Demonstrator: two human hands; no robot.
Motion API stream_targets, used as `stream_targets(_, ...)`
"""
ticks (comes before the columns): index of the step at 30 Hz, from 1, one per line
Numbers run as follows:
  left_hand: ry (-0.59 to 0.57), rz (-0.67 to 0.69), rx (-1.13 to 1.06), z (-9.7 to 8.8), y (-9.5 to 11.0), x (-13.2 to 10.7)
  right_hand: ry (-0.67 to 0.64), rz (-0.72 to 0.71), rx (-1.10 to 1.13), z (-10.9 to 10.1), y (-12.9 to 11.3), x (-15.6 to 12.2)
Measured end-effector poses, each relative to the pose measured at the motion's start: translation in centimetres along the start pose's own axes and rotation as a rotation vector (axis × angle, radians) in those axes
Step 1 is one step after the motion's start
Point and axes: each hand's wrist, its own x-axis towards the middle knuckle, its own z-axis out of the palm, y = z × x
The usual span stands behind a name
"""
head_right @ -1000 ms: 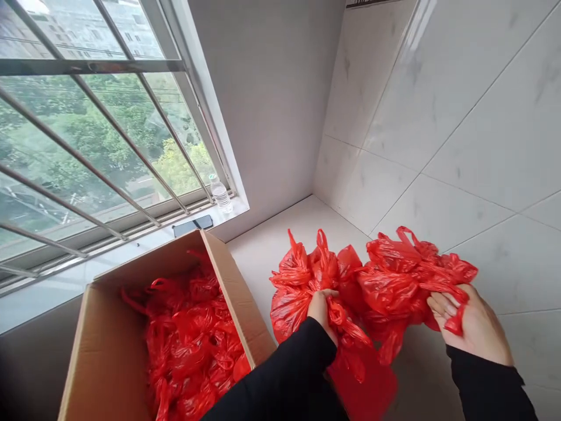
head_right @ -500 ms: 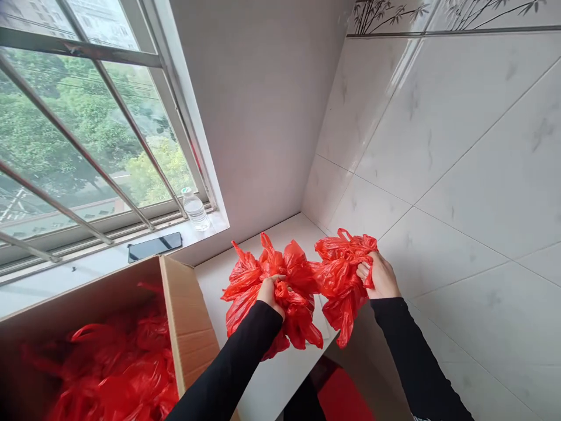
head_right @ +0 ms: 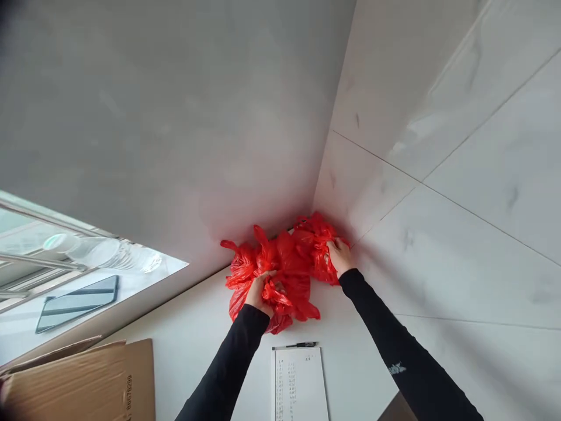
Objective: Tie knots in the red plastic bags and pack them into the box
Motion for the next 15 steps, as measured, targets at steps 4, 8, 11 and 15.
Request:
stream_targets(4, -0.001, 0.035, 0.038, 2.3, 0.7, 3.7, -0.017, 0.093, -0.079, 0.2, 0.7, 5.1)
stream_targets(8, -0.032, 0.078, 0.08, 3.3, 1.1, 4.6, -0.06, 0.121, -0.151, -0.3, -0.3, 5.9)
stream_targets(11, -0.09, 0.063, 0.149, 2.7, 1.3, 3.2, -0.043, 0.073, -0.202, -2.2, -0.6, 4.1)
stream_targets(15, -0.108, 0.025, 0.307, -0.4, 1.5, -0.7, 0.098, -0.107, -0.348, -6.3, 2.5, -1.7)
